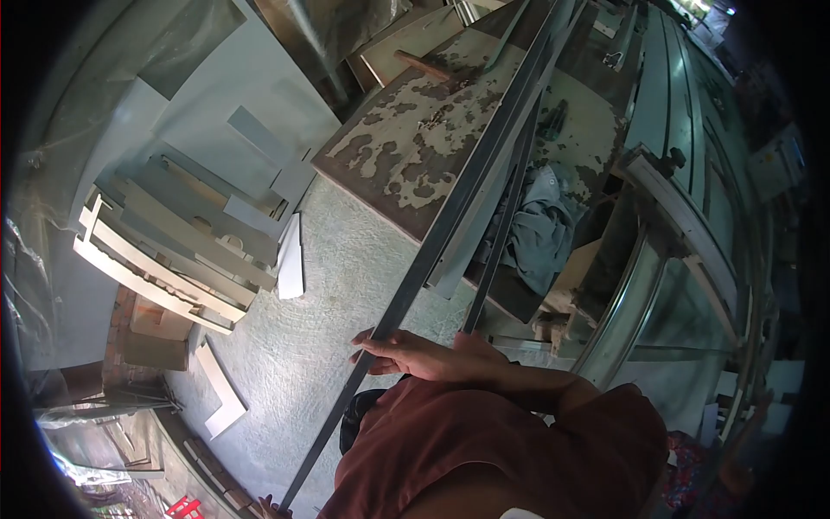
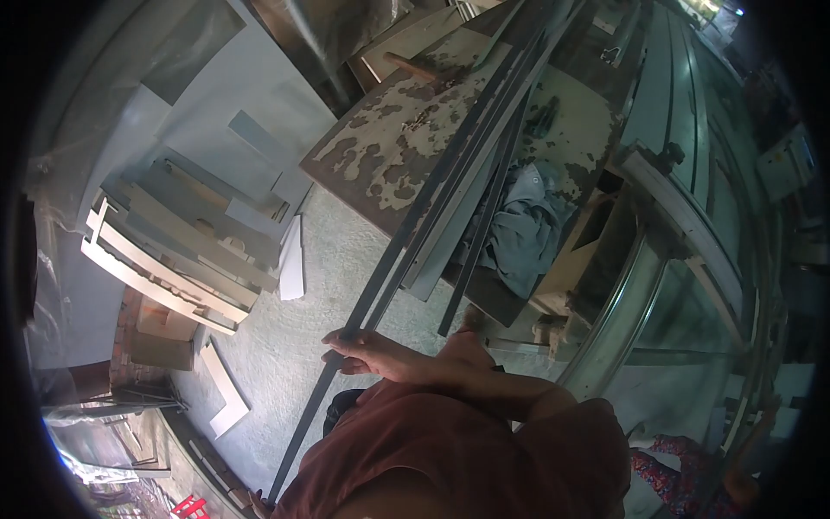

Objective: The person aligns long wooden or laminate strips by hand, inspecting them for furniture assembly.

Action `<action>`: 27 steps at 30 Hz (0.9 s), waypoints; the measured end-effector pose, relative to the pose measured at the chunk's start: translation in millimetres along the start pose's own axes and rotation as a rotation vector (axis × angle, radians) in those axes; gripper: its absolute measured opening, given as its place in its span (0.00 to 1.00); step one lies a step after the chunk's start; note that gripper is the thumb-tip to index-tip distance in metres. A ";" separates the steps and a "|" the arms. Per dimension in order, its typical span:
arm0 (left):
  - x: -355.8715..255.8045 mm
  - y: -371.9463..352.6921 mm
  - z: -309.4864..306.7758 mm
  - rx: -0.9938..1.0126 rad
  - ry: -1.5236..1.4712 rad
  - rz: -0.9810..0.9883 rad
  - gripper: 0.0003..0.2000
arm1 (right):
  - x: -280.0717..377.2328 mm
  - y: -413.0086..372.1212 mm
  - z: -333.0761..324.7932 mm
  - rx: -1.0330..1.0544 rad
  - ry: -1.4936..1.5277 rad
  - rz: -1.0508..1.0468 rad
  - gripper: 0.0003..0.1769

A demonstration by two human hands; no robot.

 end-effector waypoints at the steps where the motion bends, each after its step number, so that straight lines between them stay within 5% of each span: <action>1: 3.0 5.8 0.1 0.009 0.002 -0.003 0.17 | 4.0 -5.9 1.4 -0.009 -0.003 -0.001 0.21; 5: 8.5 3.7 9.9 0.125 -0.045 -0.044 0.19 | 3.2 -28.1 1.4 -0.040 0.060 0.076 0.25; 10: -47.3 -33.8 44.2 0.159 0.327 0.691 0.17 | -1.6 -36.0 -5.6 -0.041 0.088 0.037 0.26; 11: -62.7 -41.4 54.0 0.163 0.327 0.691 0.17 | -2.0 -37.6 -8.0 -0.067 0.085 0.040 0.26; 13: -66.5 -40.2 59.9 0.118 -0.037 0.214 0.13 | -3.4 -40.2 -13.6 -0.096 0.084 0.043 0.26; 14: -54.1 2.8 37.7 0.176 -0.033 0.199 0.10 | -5.2 -41.8 -19.6 -0.116 0.108 0.029 0.25; 15: -56.9 11.5 44.4 0.178 -0.028 0.199 0.10 | -6.2 -44.0 -23.8 -0.136 0.132 0.015 0.25; 17: -76.4 20.8 54.0 0.101 0.227 0.358 0.26 | 3.9 -51.1 -26.2 -0.194 0.150 -0.008 0.24; 27: -98.2 48.1 45.6 0.017 0.171 0.473 0.24 | 36.7 -47.6 -23.8 -0.149 0.109 -0.072 0.19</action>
Point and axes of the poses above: each hand's wrist, its own y-axis towards the middle knuckle, its own z-axis out of the palm, x = y × z, the point moved 7 cm from there along y, towards the middle knuckle, and after that the axes turned 8 degrees about x, right-handed, at the moved point
